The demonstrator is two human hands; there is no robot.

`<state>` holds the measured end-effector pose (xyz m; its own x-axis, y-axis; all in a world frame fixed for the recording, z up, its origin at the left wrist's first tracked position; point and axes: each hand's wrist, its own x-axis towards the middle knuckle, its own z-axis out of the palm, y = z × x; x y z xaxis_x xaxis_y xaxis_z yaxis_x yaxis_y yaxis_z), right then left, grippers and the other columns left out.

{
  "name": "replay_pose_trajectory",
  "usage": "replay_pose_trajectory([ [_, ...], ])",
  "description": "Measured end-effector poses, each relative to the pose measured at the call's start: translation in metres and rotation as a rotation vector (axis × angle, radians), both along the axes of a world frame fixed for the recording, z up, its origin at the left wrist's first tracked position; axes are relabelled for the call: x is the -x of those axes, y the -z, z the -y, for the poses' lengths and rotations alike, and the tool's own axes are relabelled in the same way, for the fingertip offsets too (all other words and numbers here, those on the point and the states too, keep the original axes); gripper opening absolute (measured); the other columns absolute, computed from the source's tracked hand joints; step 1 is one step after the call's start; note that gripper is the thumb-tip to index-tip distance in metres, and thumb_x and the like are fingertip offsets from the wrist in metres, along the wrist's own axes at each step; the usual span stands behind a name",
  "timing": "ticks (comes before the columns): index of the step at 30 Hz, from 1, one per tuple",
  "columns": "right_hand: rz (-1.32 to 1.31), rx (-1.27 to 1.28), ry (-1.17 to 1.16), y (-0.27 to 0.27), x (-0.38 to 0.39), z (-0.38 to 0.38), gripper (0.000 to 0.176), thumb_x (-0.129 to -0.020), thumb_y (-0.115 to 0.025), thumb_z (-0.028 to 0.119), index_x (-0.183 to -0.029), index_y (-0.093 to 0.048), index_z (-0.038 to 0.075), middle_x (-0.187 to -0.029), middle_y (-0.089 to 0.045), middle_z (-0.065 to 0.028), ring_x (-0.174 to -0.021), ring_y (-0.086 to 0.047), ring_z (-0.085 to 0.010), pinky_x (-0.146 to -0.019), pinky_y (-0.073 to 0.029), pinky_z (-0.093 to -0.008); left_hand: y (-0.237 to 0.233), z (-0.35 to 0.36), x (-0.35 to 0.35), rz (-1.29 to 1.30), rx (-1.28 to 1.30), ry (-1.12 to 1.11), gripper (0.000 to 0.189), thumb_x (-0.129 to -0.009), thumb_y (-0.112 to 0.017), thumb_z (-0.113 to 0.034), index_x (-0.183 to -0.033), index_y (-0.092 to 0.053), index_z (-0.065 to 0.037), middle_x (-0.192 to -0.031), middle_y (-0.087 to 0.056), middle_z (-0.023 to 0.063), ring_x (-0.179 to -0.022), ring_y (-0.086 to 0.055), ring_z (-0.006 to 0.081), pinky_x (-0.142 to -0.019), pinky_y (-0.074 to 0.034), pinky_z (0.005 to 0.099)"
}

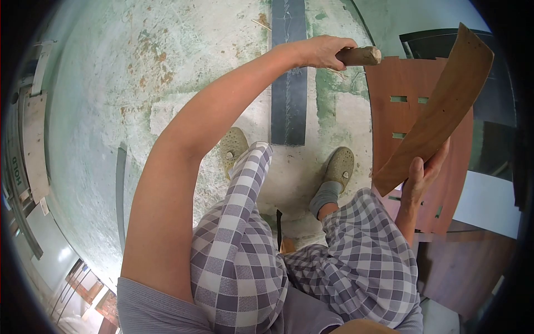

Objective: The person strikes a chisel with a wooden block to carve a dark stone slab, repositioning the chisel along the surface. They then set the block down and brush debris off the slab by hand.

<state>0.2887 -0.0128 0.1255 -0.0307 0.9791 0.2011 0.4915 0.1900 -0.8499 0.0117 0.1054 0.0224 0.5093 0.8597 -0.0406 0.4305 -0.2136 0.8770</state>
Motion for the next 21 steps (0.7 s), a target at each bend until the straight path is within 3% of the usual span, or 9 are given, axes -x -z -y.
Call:
replay_pose_trajectory([
  [10,0.019,0.009,0.02,0.001,-0.002,-0.001,0.103,-0.066,-0.064,0.066,-0.14,-0.027,0.006,-0.136,-0.035,-0.0133,-0.126,-0.037,-0.0293,-0.102,-0.034,-0.043,0.001,0.005,-0.002,0.0,-0.016,-0.014,0.051,-0.072,-0.068,-0.019,-0.119,-0.05,-0.009,-0.098,-0.062,0.0124,-0.093,-0.059,0.0267,-0.081,-0.045,0.0355],
  [14,0.016,-0.006,0.028,0.002,-0.005,-0.001,0.102,-0.066,-0.063,0.067,-0.139,-0.027,0.006,-0.136,-0.035,-0.0131,-0.126,-0.037,-0.0292,-0.101,-0.035,-0.0434,-0.002,0.008,-0.002,0.009,-0.01,0.012,0.05,-0.077,-0.068,-0.02,-0.12,-0.047,-0.005,-0.096,-0.06,0.0136,-0.086,-0.056,0.0245,-0.078,-0.044,0.035],
  [16,0.032,-0.015,0.033,0.004,-0.009,-0.003,0.102,-0.067,-0.063,0.067,-0.139,-0.027,0.006,-0.136,-0.035,-0.0132,-0.126,-0.037,-0.0291,-0.101,-0.036,-0.0437,-0.002,0.009,-0.002,-0.006,-0.002,0.003,0.052,-0.072,-0.069,-0.016,-0.119,-0.049,-0.009,-0.099,-0.062,0.0127,-0.094,-0.059,0.0271,-0.082,-0.045,0.0362],
  [21,0.054,-0.01,0.041,0.004,-0.007,-0.002,0.102,-0.067,-0.063,0.067,-0.139,-0.027,0.006,-0.136,-0.035,-0.0135,-0.126,-0.037,-0.0293,-0.101,-0.035,-0.0442,-0.001,0.01,-0.001,-0.002,-0.036,-0.007,0.051,-0.072,-0.071,-0.015,-0.118,-0.05,-0.008,-0.099,-0.062,0.0128,-0.094,-0.059,0.0265,-0.082,-0.045,0.0363],
])
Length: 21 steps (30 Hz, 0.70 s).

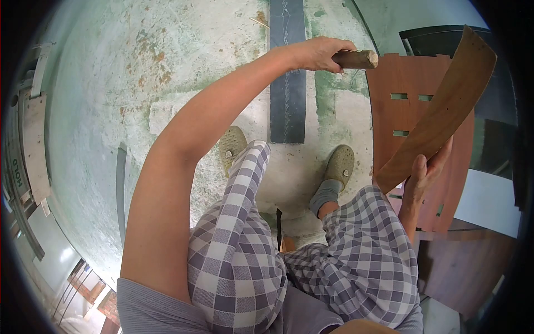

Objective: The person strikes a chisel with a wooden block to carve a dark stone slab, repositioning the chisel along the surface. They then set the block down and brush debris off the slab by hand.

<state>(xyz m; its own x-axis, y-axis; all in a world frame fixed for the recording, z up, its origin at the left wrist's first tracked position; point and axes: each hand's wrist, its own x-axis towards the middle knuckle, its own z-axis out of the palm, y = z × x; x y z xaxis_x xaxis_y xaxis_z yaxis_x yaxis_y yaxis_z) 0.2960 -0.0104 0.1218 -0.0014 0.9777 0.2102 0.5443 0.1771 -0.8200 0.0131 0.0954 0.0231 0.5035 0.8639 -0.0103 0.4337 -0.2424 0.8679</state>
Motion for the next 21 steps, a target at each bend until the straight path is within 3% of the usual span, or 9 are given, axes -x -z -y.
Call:
replay_pose_trajectory([
  [15,-0.01,-0.015,-0.013,0.004,-0.004,-0.002,0.1,-0.068,-0.062,0.067,-0.14,-0.026,0.006,-0.137,-0.034,-0.0135,-0.126,-0.036,-0.0297,-0.102,-0.034,-0.0449,0.0,0.007,-0.001,0.017,0.022,-0.044,0.047,-0.073,-0.071,-0.014,-0.117,-0.052,-0.009,-0.1,-0.062,0.0102,-0.094,-0.058,0.0255,-0.082,-0.046,0.036],
  [18,-0.027,-0.035,-0.024,0.007,-0.002,0.0,0.097,-0.07,-0.065,0.059,-0.14,-0.026,0.005,-0.136,-0.035,-0.014,-0.126,-0.036,-0.0285,-0.101,-0.034,-0.0435,0.003,0.008,-0.002,0.026,0.021,-0.028,0.047,-0.074,-0.071,-0.013,-0.117,-0.052,-0.009,-0.1,-0.062,0.0102,-0.094,-0.058,0.0256,-0.083,-0.046,0.0359],
  [20,-0.145,0.066,-0.019,0.015,0.002,0.004,0.09,-0.072,-0.068,0.045,-0.14,-0.026,0.003,-0.135,-0.036,-0.014,-0.125,-0.037,-0.0268,-0.101,-0.033,-0.0404,0.003,0.01,-0.003,0.038,0.027,-0.022,0.047,-0.074,-0.071,-0.013,-0.117,-0.052,-0.009,-0.1,-0.062,0.0104,-0.094,-0.058,0.0256,-0.083,-0.046,0.036],
  [21,-0.108,0.104,-0.033,0.027,0.0,0.005,0.083,-0.073,-0.068,0.03,-0.14,-0.026,0.003,-0.135,-0.036,-0.0142,-0.123,-0.04,-0.0254,-0.101,-0.034,-0.037,0.004,0.011,-0.004,0.046,0.022,-0.031,0.047,-0.074,-0.071,-0.013,-0.117,-0.052,-0.01,-0.1,-0.062,0.0106,-0.094,-0.058,0.0254,-0.083,-0.046,0.036],
])
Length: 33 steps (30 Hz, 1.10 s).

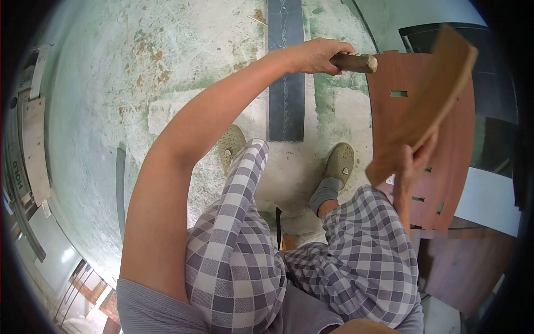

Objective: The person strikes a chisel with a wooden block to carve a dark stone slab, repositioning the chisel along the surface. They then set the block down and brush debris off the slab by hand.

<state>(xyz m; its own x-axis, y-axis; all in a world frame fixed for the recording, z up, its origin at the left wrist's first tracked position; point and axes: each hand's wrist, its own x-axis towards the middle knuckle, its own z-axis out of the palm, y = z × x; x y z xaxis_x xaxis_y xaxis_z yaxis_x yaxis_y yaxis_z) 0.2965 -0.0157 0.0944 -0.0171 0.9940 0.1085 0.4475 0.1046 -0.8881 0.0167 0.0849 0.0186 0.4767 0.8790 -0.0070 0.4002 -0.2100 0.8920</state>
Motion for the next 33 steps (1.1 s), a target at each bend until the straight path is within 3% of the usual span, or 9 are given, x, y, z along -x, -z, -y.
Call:
replay_pose_trajectory([
  [2,0.192,0.096,-0.122,0.03,0.008,0.0,0.08,-0.073,-0.065,0.025,-0.139,-0.027,0.003,-0.135,-0.037,-0.0142,-0.121,-0.042,-0.0253,-0.1,-0.035,-0.0353,0.0,0.0,-0.001,0.008,-0.008,-0.01,0.047,-0.074,-0.071,-0.013,-0.117,-0.052,-0.01,-0.1,-0.062,0.0109,-0.094,-0.058,0.0252,-0.083,-0.046,0.036],
  [6,0.064,0.271,-0.158,0.023,0.02,0.009,0.079,-0.073,-0.064,0.024,-0.139,-0.027,0.003,-0.133,-0.039,-0.0151,-0.12,-0.042,-0.0249,-0.099,-0.036,-0.0349,-0.001,0.001,-0.001,0.016,0.032,-0.023,0.047,-0.074,-0.07,-0.011,-0.117,-0.052,-0.01,-0.1,-0.061,0.0114,-0.094,-0.058,0.025,-0.082,-0.045,0.0356],
  [12,-0.063,0.041,-0.059,0.006,0.018,-0.005,0.081,-0.072,-0.066,0.025,-0.139,-0.025,0.003,-0.127,-0.043,-0.0144,-0.114,-0.046,-0.0252,-0.096,-0.038,-0.0362,0.001,-0.001,0.001,0.022,-0.032,-0.015,0.048,-0.073,-0.07,-0.011,-0.117,-0.051,-0.01,-0.098,-0.061,0.0112,-0.092,-0.058,0.0257,-0.081,-0.045,0.0359],
  [17,0.199,0.237,-0.206,0.02,0.023,-0.009,0.079,-0.073,-0.065,0.021,-0.139,-0.025,0.006,-0.132,-0.042,-0.0159,-0.119,-0.044,-0.0252,-0.099,-0.036,-0.0359,-0.002,0.0,0.005,-0.058,-0.006,-0.089,0.047,-0.079,-0.067,-0.013,-0.122,-0.047,-0.01,-0.104,-0.061,0.0095,-0.093,-0.058,0.0209,-0.084,-0.045,0.0337],
  [24,-0.139,0.022,-0.056,-0.002,0.025,-0.01,0.082,-0.073,-0.066,0.029,-0.14,-0.025,0.006,-0.134,-0.04,-0.0153,-0.121,-0.043,-0.0249,-0.097,-0.038,-0.036,0.0,0.001,0.011,0.02,-0.013,-0.067,0.049,-0.079,-0.068,-0.015,-0.123,-0.047,-0.01,-0.1,-0.062,0.01,-0.092,-0.058,0.0202,-0.084,-0.045,0.0321],
  [26,0.222,0.089,-0.184,0.021,0.024,-0.016,0.082,-0.072,-0.067,0.028,-0.14,-0.025,0.007,-0.131,-0.043,-0.0165,-0.118,-0.046,-0.0245,-0.097,-0.039,-0.0355,-0.003,0.004,0.011,0.023,-0.013,-0.079,0.048,-0.079,-0.068,-0.015,-0.123,-0.047,-0.01,-0.099,-0.062,0.01,-0.092,-0.058,0.0199,-0.083,-0.045,0.0318],
  [27,0.211,0.262,-0.234,0.022,0.028,-0.016,0.081,-0.071,-0.066,0.026,-0.139,-0.027,0.007,-0.127,-0.047,-0.0177,-0.115,-0.049,-0.0255,-0.096,-0.039,-0.0349,-0.004,0.005,0.009,0.044,-0.002,-0.131,0.047,-0.077,-0.069,-0.014,-0.119,-0.048,-0.009,-0.098,-0.062,0.011,-0.09,-0.058,0.0222,-0.082,-0.045,0.0331],
  [32,0.102,0.215,-0.205,0.003,0.029,-0.01,0.076,-0.072,-0.066,0.026,-0.137,-0.031,0.007,-0.125,-0.049,-0.0176,-0.114,-0.05,-0.0265,-0.096,-0.04,-0.0356,-0.002,0.0,0.02,0.108,-0.025,-0.201,0.047,-0.075,-0.071,-0.018,-0.115,-0.049,-0.008,-0.099,-0.063,0.0135,-0.091,-0.06,0.0262,-0.081,-0.047,0.0349],
  [33,0.103,0.167,-0.192,0.004,0.026,-0.012,0.076,-0.073,-0.066,0.027,-0.138,-0.031,0.007,-0.126,-0.048,-0.0174,-0.114,-0.05,-0.0266,-0.096,-0.04,-0.0359,-0.002,0.0,0.023,0.032,-0.052,-0.318,0.049,-0.074,-0.072,-0.022,-0.114,-0.049,-0.007,-0.099,-0.063,0.0142,-0.091,-0.061,0.0271,-0.081,-0.047,0.0353],
])
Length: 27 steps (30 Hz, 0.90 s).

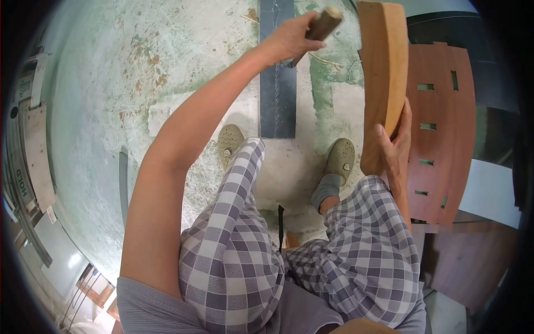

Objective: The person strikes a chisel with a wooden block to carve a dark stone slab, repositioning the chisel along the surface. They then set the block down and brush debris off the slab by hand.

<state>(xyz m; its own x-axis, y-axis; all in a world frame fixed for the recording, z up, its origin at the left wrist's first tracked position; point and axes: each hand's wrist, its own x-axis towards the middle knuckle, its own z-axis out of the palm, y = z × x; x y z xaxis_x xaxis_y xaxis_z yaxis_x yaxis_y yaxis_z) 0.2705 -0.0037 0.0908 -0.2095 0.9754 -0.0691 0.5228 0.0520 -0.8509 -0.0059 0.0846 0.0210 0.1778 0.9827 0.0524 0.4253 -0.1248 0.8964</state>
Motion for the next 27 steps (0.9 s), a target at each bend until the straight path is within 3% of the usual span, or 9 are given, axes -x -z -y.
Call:
replay_pose_trajectory([
  [1,-0.005,-0.046,0.009,-0.001,-0.001,-0.001,0.077,-0.073,-0.066,0.028,-0.138,-0.031,0.008,-0.126,-0.047,-0.0172,-0.114,-0.049,-0.0267,-0.095,-0.04,-0.0363,0.0,0.001,0.003,-0.079,-0.01,-0.119,0.05,-0.074,-0.072,-0.026,-0.114,-0.049,-0.006,-0.1,-0.063,0.0149,-0.091,-0.061,0.028,-0.081,-0.047,0.0357],
  [6,-0.001,0.013,0.042,-0.002,0.002,-0.005,0.079,-0.073,-0.066,0.03,-0.139,-0.029,0.007,-0.129,-0.045,-0.018,-0.115,-0.049,-0.0275,-0.095,-0.04,-0.037,-0.005,0.002,0.015,-0.009,0.068,-0.202,0.058,-0.081,-0.067,-0.023,-0.129,-0.041,-0.003,-0.112,-0.057,0.0236,-0.103,-0.058,0.0334,-0.086,-0.047,0.039],
  [8,-0.023,0.022,0.055,-0.002,0.004,-0.003,0.079,-0.072,-0.066,0.031,-0.138,-0.03,0.007,-0.129,-0.044,-0.0181,-0.114,-0.049,-0.0278,-0.095,-0.041,-0.0375,-0.002,0.003,0.017,-0.032,0.037,-0.292,0.061,-0.079,-0.068,-0.022,-0.126,-0.04,0.004,-0.107,-0.059,0.0238,-0.096,-0.06,0.0329,-0.083,-0.047,0.0379],
  [11,-0.008,-0.01,0.026,-0.006,0.005,-0.003,0.079,-0.072,-0.066,0.031,-0.138,-0.03,0.007,-0.13,-0.043,-0.0177,-0.115,-0.048,-0.0281,-0.096,-0.04,-0.038,-0.005,0.002,0.017,-0.033,0.005,-0.353,0.058,-0.078,-0.068,-0.022,-0.122,-0.042,0.005,-0.103,-0.06,0.0227,-0.092,-0.06,0.0327,-0.08,-0.048,0.0377],
  [22,-0.175,-0.215,0.047,-0.042,0.023,-0.017,0.087,-0.069,-0.07,0.036,-0.138,-0.029,0.003,-0.125,-0.044,-0.0152,-0.116,-0.045,-0.0249,-0.096,-0.038,-0.0362,-0.001,0.003,0.018,-0.016,-0.094,-0.381,0.048,-0.075,-0.069,-0.021,-0.111,-0.048,0.005,-0.094,-0.06,0.0212,-0.085,-0.06,0.0316,-0.075,-0.047,0.0379],
  [26,-0.195,-0.204,0.012,-0.023,0.043,-0.035,0.084,-0.07,-0.07,0.035,-0.137,-0.03,0.004,-0.126,-0.046,-0.0156,-0.114,-0.048,-0.0263,-0.095,-0.04,-0.0361,0.005,-0.002,0.015,-0.096,-0.154,-0.426,0.045,-0.075,-0.07,-0.017,-0.11,-0.049,0.003,-0.093,-0.059,0.0207,-0.084,-0.06,0.0322,-0.074,-0.047,0.039],
  [27,-0.065,-0.232,-0.068,-0.015,0.048,-0.042,0.08,-0.072,-0.069,0.033,-0.137,-0.032,0.006,-0.127,-0.048,-0.0159,-0.115,-0.048,-0.0262,-0.095,-0.039,-0.0356,0.002,-0.001,0.013,-0.096,-0.156,-0.425,0.045,-0.075,-0.07,-0.017,-0.11,-0.049,0.003,-0.093,-0.059,0.0207,-0.084,-0.06,0.0322,-0.074,-0.047,0.039],
])
